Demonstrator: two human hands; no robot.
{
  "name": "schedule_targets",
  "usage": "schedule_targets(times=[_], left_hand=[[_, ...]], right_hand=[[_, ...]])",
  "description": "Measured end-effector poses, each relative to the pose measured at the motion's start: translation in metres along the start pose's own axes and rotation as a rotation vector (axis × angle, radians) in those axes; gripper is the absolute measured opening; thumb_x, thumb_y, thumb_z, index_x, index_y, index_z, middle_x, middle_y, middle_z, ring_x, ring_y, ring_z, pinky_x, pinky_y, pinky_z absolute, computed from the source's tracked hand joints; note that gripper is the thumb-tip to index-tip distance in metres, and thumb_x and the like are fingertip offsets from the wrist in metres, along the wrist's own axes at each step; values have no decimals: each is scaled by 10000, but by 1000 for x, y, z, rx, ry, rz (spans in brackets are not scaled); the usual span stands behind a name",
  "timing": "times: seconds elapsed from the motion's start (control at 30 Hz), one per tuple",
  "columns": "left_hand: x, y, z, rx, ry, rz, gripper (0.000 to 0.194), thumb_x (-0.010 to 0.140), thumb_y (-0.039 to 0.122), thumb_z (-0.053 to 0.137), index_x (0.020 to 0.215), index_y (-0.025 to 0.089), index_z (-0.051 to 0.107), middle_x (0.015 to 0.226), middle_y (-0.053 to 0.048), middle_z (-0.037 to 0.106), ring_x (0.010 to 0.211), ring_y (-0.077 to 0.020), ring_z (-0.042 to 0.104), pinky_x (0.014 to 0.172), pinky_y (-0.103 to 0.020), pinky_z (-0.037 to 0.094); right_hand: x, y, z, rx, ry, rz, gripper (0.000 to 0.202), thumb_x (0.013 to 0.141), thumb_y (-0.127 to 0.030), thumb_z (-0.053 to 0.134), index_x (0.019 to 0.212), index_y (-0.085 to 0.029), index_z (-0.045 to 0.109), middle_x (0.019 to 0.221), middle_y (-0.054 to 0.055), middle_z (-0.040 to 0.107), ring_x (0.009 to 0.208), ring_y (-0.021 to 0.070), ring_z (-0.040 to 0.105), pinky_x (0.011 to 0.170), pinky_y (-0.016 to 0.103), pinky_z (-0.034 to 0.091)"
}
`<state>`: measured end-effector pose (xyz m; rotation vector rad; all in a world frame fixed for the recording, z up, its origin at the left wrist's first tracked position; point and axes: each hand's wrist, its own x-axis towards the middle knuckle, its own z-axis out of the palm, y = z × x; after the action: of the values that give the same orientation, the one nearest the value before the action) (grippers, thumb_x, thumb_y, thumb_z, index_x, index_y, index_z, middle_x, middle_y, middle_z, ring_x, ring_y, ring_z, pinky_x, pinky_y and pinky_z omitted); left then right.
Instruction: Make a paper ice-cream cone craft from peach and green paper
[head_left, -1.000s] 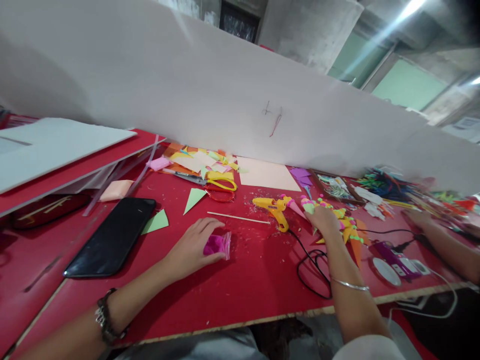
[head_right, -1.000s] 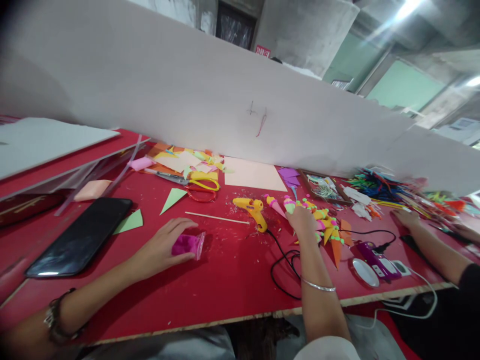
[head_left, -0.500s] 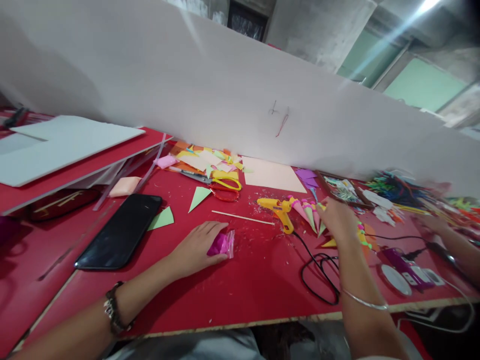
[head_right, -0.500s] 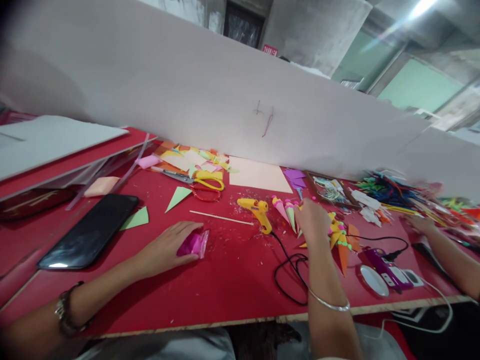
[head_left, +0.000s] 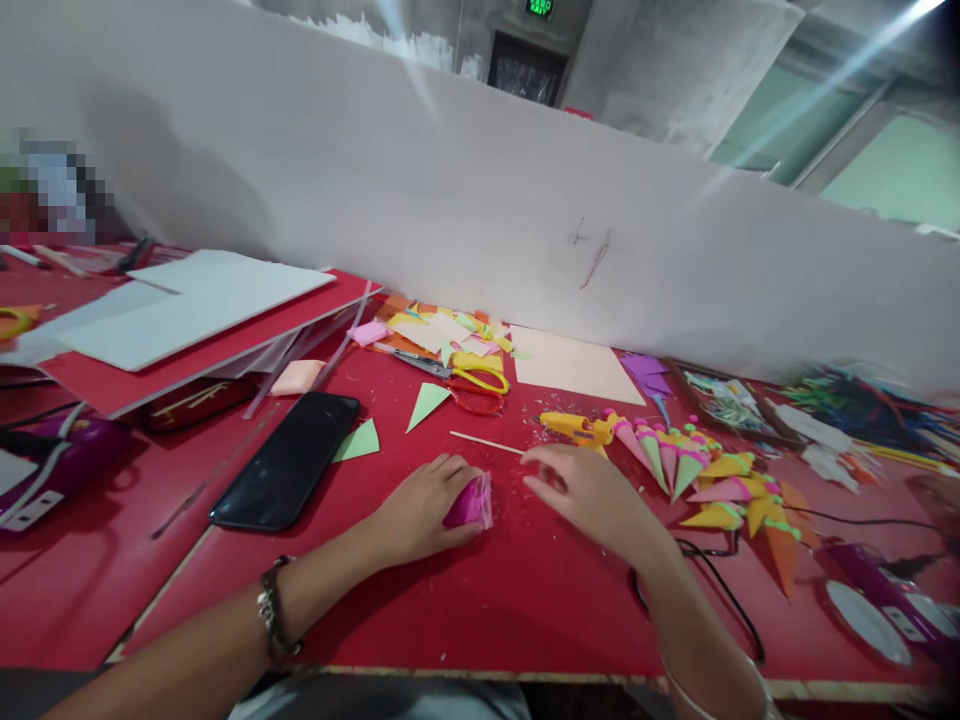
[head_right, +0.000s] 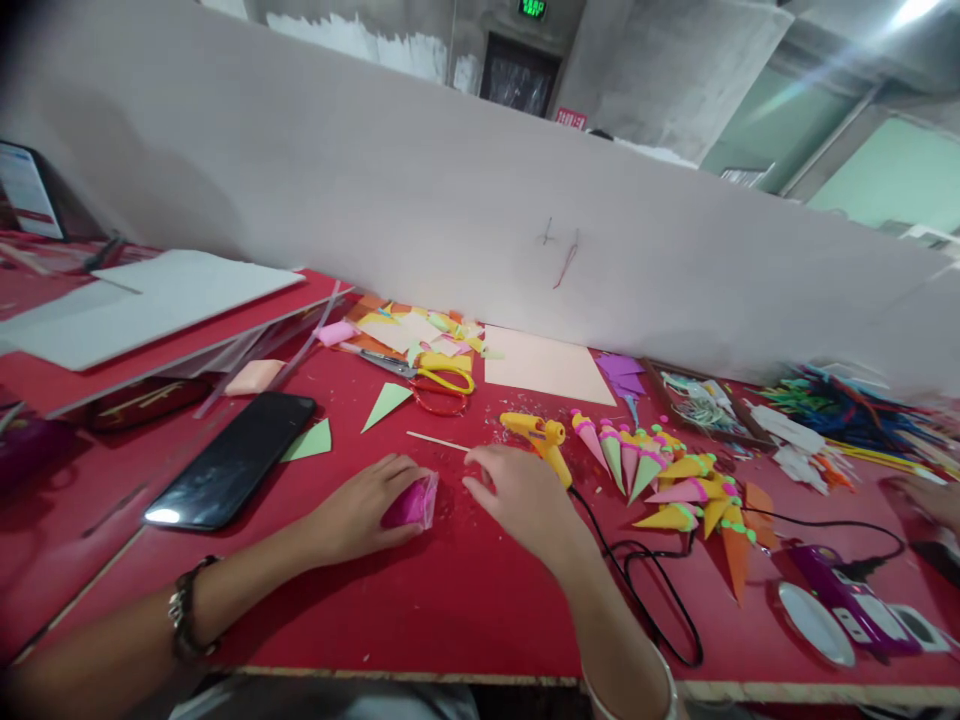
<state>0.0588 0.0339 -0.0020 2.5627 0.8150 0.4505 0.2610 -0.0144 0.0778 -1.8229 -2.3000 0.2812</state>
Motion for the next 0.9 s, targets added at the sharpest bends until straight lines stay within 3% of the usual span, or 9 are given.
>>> schedule_targets(times=[0.07, 0.17, 0.33, 0.5, 0.7, 0.9], left_hand=[[0, -2, -1, 22, 35, -23, 462, 746, 300, 512, 1182, 195, 401, 1099, -78, 474, 1011, -227, 425, 875, -363, 359], [-1, -6, -2, 94, 90, -96, 488, 714, 204, 494, 1192, 198, 395, 1127, -80, 457, 1044, -243, 399, 879, -390, 342], [-2, -11, -4, 165, 113, -115, 480, 689, 221, 496, 1163, 193, 430, 1161, -90, 442, 1089, -256, 377, 914, -406, 302], [-3, -11, -2, 243, 68, -50, 639, 707, 496, 494, 1232, 154, 367, 1260, -129, 369, 1140, -287, 335, 954, -425, 261], [-3, -17, -7, 384, 52, -69, 485, 775, 442, 464, 1179, 176, 426, 1169, -103, 454, 1091, -247, 383, 926, -382, 302], [-6, -23, -30, 469, -38, -101, 484, 704, 493, 535, 1062, 167, 518, 1062, -100, 523, 989, -253, 462, 854, -373, 363]], right_hand=[[12, -3, 13, -98, 16, -14, 241, 818, -254, 442, 1029, -190, 541, 961, 72, 609, 861, 188, 575, 729, 288, 421], [26, -2, 34, -320, 8, 48, 286, 818, -178, 430, 1099, -161, 482, 1033, 109, 565, 901, 195, 569, 720, 279, 436], [40, 7, 60, -452, -40, 112, 256, 788, -31, 379, 958, -152, 528, 914, 92, 582, 767, 182, 595, 596, 260, 456], [40, 8, 66, -500, 16, 144, 256, 781, 6, 347, 902, -137, 522, 908, 113, 557, 823, 197, 564, 615, 265, 454], [38, 6, 73, -484, 68, 125, 194, 796, -51, 384, 910, -162, 496, 894, 87, 552, 827, 191, 549, 609, 251, 441], [39, 4, 78, -399, 68, 61, 150, 833, -117, 375, 881, -181, 502, 827, 51, 566, 744, 166, 562, 558, 227, 411]])
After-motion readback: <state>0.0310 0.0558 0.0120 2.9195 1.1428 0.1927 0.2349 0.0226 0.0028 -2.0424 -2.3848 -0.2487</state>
